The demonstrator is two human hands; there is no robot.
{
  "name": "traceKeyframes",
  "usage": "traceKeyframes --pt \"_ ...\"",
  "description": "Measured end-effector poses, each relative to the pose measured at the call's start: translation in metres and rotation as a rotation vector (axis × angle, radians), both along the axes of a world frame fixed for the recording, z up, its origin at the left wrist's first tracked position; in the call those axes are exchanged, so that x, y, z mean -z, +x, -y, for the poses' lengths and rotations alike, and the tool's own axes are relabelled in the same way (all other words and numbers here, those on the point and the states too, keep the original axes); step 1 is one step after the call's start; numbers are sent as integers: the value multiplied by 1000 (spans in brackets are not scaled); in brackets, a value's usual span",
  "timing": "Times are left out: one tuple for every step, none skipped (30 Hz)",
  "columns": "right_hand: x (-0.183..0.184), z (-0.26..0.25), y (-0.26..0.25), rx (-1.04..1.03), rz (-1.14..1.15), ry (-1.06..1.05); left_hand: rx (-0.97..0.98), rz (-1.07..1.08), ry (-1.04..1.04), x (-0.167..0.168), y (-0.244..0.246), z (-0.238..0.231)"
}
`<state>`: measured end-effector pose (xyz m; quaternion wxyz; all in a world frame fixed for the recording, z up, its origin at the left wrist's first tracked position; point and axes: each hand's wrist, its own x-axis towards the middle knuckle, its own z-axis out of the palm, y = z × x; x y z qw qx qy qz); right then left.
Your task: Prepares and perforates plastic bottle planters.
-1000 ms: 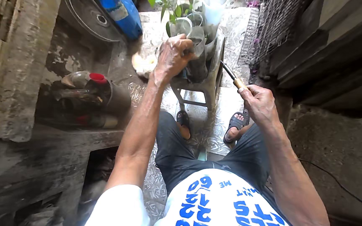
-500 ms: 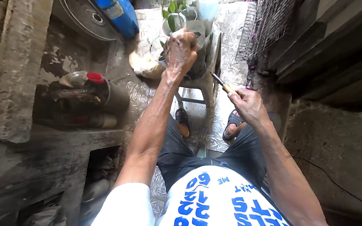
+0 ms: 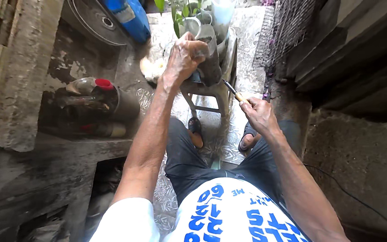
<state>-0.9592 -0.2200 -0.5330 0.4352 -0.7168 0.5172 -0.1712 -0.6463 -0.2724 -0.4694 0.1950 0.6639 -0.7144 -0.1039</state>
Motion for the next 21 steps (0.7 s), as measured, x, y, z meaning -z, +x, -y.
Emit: traceKeyframes --pt "0 -1 1 -4 -4 -1 12 7 11 0 4 -1" --pt "0 -2 3 -10 -3 -3 14 18 14 0 7 -2" --pt "0 -2 4 -15 -3 -7 16 18 -3 2 10 -2" --pt "-1 -3 5 -17 -6 -12 18 9 -44 6 13 -3" --pt "-1 -3 5 -18 -8 -14 24 -2 -94 10 15 -2" --pt "0 -4 6 -19 -9 -17 32 -8 -129 13 16 -1" --pt "0 -5 6 -21 -12 -17 39 -9 -139 14 14 -2" --pt "0 -5 6 -26 -16 -18 46 -3 -134 13 12 -3" --pt "1 -5 7 -31 -22 -21 53 7 -117 11 8 -4" --pt "2 -5 7 -31 -24 -25 65 22 -111 11 5 -6" --pt "2 -6 6 -31 -28 -28 76 35 -122 12 0 -8" --pt "3 -6 6 -32 -31 -32 73 46 -148 15 -5 -9" --pt "4 -7 5 -33 -33 -35 61 50 -187 18 -10 -12" --pt "5 -7 4 -33 -34 -35 37 47 -224 21 -16 -16" --pt "7 -8 3 -32 -34 -37 7 52 -256 24 -21 -19" --pt "8 -9 1 -31 -33 -38 -24 57 -285 27 -24 -23" --pt "9 -9 1 -30 -33 -34 -43 51 -304 28 -28 -27" --pt "10 -9 1 -24 -36 -32 -57 48 -322 29 -32 -30" --pt "11 -9 1 -19 -40 -31 -74 48 -338 30 -36 -32" --pt "11 -8 1 -15 -42 -29 -93 51 -352 32 -40 -35" --pt "11 -8 1 -11 -41 -34 -108 57 -372 35 -43 -36"
